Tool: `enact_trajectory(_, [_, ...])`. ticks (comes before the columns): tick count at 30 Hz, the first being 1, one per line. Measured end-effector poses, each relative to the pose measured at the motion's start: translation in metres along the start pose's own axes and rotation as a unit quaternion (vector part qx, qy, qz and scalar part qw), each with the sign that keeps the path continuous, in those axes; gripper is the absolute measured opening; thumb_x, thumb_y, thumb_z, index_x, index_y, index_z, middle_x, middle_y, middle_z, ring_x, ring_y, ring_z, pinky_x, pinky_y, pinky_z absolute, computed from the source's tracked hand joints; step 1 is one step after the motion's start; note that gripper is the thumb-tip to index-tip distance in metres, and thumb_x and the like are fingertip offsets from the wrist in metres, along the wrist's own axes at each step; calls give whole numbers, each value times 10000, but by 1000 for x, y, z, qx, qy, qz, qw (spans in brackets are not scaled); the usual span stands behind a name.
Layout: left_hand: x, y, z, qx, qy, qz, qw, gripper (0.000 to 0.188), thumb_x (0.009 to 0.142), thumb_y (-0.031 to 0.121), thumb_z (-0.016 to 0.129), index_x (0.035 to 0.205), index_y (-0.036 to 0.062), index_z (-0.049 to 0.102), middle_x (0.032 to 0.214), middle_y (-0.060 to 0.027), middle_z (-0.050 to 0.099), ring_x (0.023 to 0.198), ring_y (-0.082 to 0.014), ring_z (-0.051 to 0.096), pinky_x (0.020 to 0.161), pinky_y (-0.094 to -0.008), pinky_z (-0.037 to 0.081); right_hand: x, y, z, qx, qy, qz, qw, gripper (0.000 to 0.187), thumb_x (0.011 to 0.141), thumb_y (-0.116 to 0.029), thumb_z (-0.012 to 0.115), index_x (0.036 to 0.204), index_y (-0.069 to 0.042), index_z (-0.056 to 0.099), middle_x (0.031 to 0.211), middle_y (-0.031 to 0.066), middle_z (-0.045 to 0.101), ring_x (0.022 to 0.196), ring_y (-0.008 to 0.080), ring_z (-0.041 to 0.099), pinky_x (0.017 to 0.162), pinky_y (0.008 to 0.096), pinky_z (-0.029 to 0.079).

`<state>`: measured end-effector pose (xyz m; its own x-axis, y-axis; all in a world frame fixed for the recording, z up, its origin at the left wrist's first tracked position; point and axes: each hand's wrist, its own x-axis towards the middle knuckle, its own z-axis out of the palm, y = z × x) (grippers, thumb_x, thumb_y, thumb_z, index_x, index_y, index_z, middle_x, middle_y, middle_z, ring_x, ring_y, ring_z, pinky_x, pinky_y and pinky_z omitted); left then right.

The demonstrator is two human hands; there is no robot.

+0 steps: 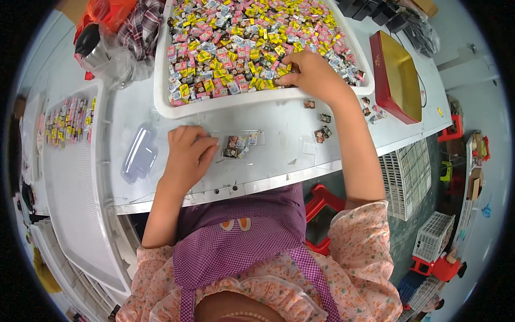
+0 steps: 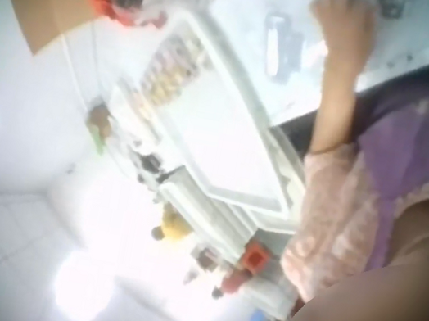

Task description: The person is sorting and arranging small, colorful toy blocks into organized rows on a workspace.

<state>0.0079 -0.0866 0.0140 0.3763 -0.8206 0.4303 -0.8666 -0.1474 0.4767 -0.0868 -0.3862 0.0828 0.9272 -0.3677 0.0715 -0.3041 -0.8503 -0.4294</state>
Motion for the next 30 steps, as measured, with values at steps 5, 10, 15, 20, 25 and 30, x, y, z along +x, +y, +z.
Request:
enact_trajectory(5, [-2, 0, -2, -2, 14, 4, 1000, 197, 693, 96, 732, 881, 119, 676, 913, -15, 556, 908, -220, 516, 813, -387, 340, 1, -1, -3, 78, -66, 52, 993, 261, 803, -36, 644, 1054, 33, 629, 906, 142, 641, 815, 213, 621, 742, 305, 491])
enact_trajectory(10, [2, 7, -9, -49, 45, 19, 998, 248, 709, 107, 738, 947, 109, 667, 908, -15, 546, 919, -201, 506, 831, -370, 333, 0, 6, 0, 22, 6, 8, 1000, 233, 805, -23, 583, 1026, 23, 638, 887, 81, 647, 795, 146, 604, 729, 276, 487])
enact_trajectory(15, [52, 14, -37, -15, 99, 36, 994, 301, 778, 74, 674, 1076, 64, 628, 1009, -123, 619, 961, -300, 564, 843, -411, 402, -3, 24, -2, 425, 78, 108, 895, 245, 840, 1, 565, 1077, 7, 630, 886, 24, 618, 768, 99, 568, 663, 238, 469])
enact_trajectory(20, [154, -59, -10, 32, 105, 5, 994, 371, 830, 162, 647, 1177, 58, 569, 1123, -148, 594, 1039, -330, 540, 876, -430, 425, 12, 38, 5, 838, 118, 94, 525, 295, 859, -34, 565, 1141, 52, 553, 936, 104, 580, 766, 189, 565, 654, 289, 481])
enact_trajectory(25, [180, -71, 13, 242, 6, -67, 968, 340, 867, 283, 624, 1131, 73, 582, 1186, -129, 547, 1087, -355, 501, 889, -441, 445, 23, 47, 13, 815, 54, 42, 576, 300, 917, -135, 583, 1174, 11, 534, 970, 112, 592, 772, 173, 565, 616, 271, 483])
enact_trajectory(30, [172, -72, 17, 221, -18, 8, 975, 227, 886, 218, 593, 1045, 57, 593, 1122, -109, 571, 1046, -342, 515, 853, -427, 458, 38, 7, 10, 633, 103, 90, 762, 301, 914, -118, 590, 1198, -25, 551, 996, 57, 600, 752, 105, 552, 582, 229, 448])
